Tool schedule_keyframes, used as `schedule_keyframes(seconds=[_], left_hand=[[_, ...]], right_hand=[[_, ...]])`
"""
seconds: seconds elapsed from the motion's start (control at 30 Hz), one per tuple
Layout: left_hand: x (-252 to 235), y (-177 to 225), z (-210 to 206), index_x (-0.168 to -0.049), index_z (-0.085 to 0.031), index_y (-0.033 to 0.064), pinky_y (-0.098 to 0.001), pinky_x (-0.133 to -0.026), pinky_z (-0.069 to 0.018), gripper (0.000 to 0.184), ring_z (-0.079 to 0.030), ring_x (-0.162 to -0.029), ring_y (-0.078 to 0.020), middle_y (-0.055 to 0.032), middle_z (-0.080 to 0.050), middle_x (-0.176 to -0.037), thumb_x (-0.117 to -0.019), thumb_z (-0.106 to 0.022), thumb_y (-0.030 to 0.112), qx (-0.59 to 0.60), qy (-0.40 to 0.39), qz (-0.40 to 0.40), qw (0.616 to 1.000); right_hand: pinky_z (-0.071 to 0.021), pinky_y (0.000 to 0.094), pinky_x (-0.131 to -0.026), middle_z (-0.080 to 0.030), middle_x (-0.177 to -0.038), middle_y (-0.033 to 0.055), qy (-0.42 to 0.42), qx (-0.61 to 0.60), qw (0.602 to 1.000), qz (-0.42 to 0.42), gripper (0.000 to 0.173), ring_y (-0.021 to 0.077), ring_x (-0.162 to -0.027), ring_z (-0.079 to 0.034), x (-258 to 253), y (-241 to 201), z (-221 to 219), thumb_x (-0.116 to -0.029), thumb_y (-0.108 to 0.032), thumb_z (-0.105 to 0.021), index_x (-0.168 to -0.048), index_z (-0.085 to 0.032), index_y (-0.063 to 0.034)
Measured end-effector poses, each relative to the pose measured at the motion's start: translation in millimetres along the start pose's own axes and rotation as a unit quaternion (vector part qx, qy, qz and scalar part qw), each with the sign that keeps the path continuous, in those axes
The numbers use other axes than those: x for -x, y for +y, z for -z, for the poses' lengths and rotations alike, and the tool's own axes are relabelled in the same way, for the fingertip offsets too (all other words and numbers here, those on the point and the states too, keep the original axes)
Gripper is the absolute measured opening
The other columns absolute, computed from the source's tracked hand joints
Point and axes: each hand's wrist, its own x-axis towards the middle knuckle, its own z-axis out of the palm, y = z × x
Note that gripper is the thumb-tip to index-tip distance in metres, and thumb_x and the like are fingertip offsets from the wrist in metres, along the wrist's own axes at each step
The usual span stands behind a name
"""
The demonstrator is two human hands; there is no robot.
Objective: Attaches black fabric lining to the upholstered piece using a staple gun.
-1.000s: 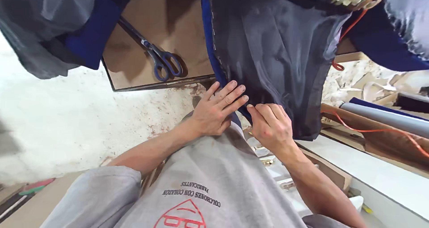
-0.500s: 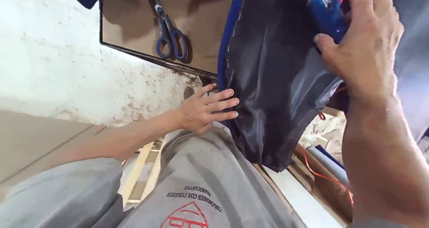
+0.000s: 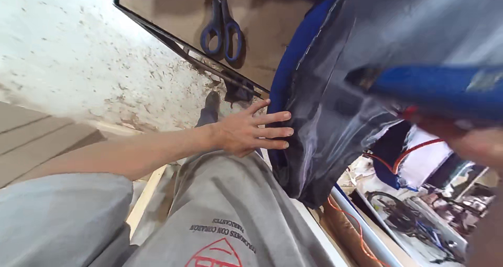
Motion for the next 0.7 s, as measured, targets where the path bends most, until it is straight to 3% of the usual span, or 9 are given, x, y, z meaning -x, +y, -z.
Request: schedule_keyframes(seconds=[0.07,0.17,0.53,0.7], left_hand=[[-0.1,-0.3,-1.1,-0.151,-0.054,0.026,-0.0711,-0.124,-0.0098,0.061,-0.024,-0.158,-0.031,-0.0001,-0.042,-0.164,-0.091,-0.056,0.019,0.01,0.014,-0.001,1.0],[0.4,0.8,-3.8,-0.15,-0.056,0.0256,-0.0724,-0.123,-0.0073,0.059,-0.022,-0.158,-0.0319,-0.0005,-0.044,-0.162,-0.0915,-0.054,0.02,0.017,0.035,-0.001,0.999],[1.0,3.2,-4.7,-0.147,-0.059,0.0246,-0.072,-0.123,-0.0039,0.058,-0.024,-0.157,-0.0318,-0.0003,-0.054,-0.154,-0.0887,-0.055,0.02,0.026,0.049,0.005,0.998],[0.7,4.4,-7.3,-0.146,-0.06,0.0276,-0.072,-0.123,-0.0036,0.064,-0.025,-0.157,-0.0334,-0.0015,-0.054,-0.154,-0.0831,-0.061,0.018,0.036,0.047,0.012,0.998]], right_hand=[[-0.0587,0.0418,-0.067,-0.072,-0.089,0.0037,-0.035,-0.039,0.994,0.091,0.041,0.0111,-0.08,-0.07,5.4,-72.5,0.1,-0.082,-0.048,-0.074,-0.103,-0.072,-0.0119],[-0.0565,0.0427,-0.068,-0.075,-0.091,0.0071,-0.06,-0.025,0.98,0.186,0.04,0.015,-0.08,-0.07,1.3,-115.1,-14.7,-0.0879,-0.044,-0.062,-0.107,-0.077,-0.0118],[-0.0535,0.0462,-0.064,-0.075,-0.089,0.0096,-0.092,-0.003,0.977,0.193,0.04,0.0207,-0.079,-0.071,-10.0,-124.6,-43.5,-0.089,-0.044,-0.06,-0.111,-0.078,-0.0149],[-0.054,0.0453,-0.065,-0.075,-0.087,0.0127,-0.079,0.002,0.974,0.212,0.041,0.0226,-0.079,-0.071,-9.4,-123.4,-45.1,-0.0893,-0.041,-0.059,-0.104,-0.076,-0.0071]])
